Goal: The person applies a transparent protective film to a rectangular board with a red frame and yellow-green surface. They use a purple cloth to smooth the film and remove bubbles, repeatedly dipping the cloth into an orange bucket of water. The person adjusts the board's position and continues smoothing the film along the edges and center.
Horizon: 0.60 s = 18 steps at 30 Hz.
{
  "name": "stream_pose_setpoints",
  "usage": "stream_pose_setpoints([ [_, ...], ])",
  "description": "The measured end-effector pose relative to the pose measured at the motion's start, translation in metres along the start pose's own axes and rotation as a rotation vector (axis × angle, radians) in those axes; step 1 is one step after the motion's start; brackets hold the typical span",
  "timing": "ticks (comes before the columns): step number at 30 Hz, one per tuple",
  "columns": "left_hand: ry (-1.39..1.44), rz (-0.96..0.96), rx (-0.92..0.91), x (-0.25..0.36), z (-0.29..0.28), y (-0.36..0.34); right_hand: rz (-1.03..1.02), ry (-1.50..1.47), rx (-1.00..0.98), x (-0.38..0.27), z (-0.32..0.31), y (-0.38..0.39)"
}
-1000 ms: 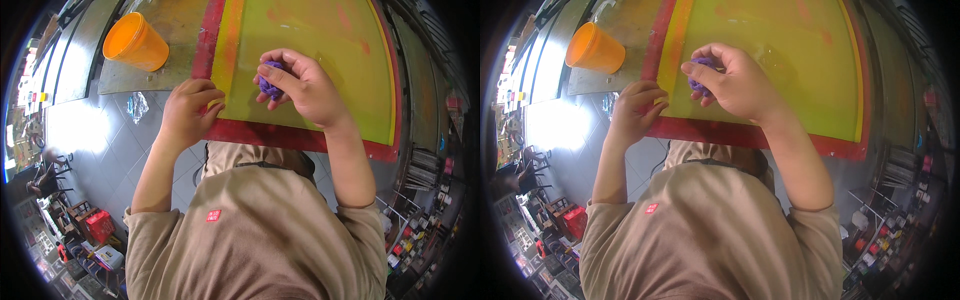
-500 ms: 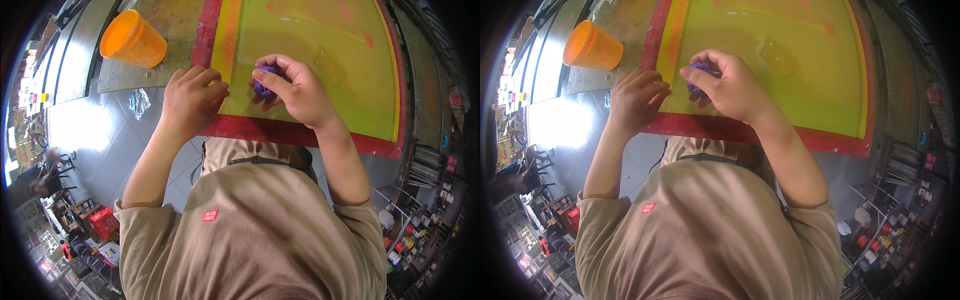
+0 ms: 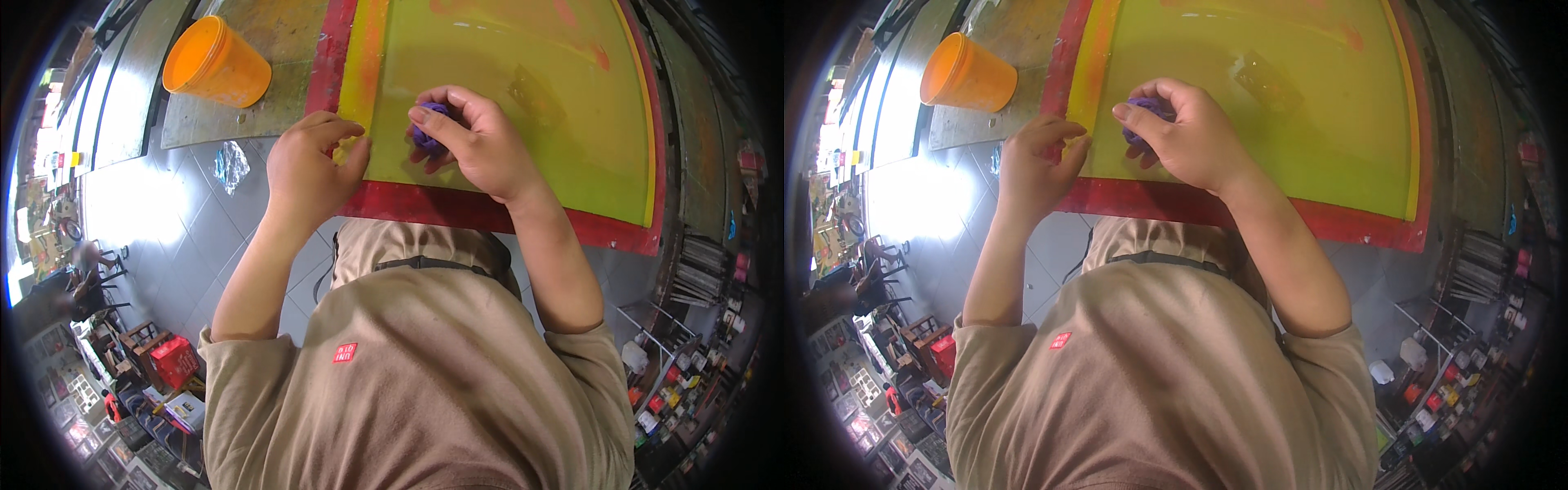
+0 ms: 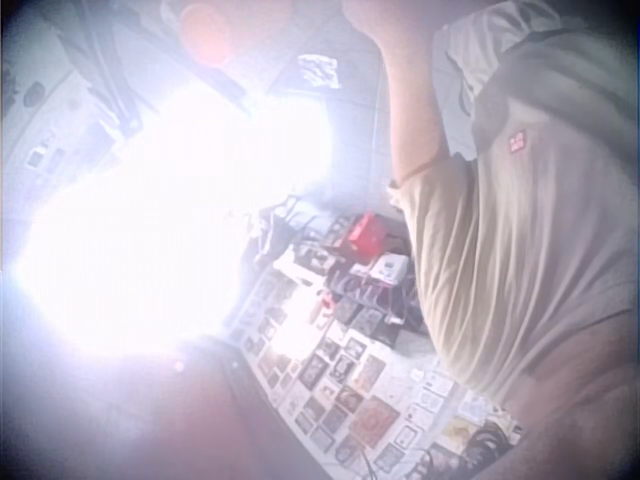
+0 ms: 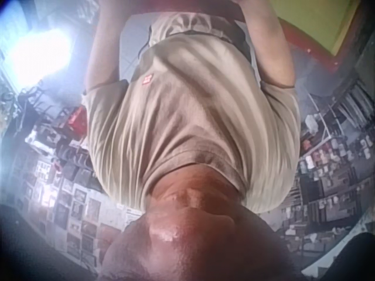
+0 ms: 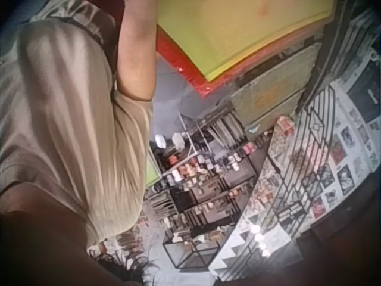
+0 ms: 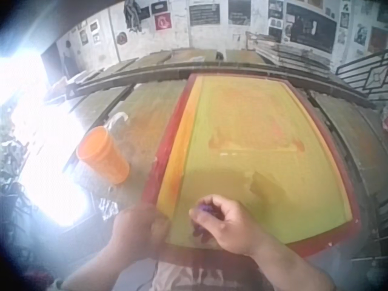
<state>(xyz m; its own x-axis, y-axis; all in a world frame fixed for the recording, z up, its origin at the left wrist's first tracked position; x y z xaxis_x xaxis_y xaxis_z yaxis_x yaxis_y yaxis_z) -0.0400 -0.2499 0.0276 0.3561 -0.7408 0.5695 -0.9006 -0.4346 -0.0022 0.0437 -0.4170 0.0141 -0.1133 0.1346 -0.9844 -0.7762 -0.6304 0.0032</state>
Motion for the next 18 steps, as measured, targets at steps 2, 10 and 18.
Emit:
stream_pose_setpoints([
  [2, -0.013, -0.032, 0.025, 0.006, -0.002, 0.007, -0.002, 0.003, 0.006, 0.001, 0.001, -0.001],
  [10, -0.101, -0.038, 0.136, 0.014, 0.011, 0.020, -0.022, 0.017, 0.008, 0.002, 0.001, 0.000],
  [18, -0.233, 0.068, 0.240, 0.022, 0.020, 0.025, -0.030, 0.039, 0.000, 0.002, 0.003, 0.000],
])
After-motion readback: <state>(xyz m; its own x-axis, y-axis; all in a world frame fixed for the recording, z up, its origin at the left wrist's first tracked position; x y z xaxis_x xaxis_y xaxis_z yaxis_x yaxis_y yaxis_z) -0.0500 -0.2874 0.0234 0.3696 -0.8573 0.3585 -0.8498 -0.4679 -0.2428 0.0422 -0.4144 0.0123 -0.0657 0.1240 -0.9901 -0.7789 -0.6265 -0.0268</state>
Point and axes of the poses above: each hand's wrist, its own y-axis away from the middle knuckle, its own z-axis out of the palm, x = y × z, the point moved 3 cm from there along -y, towards the middle knuckle, and after that the axes turned 14 degrees about -z, right-handed, at the moved point
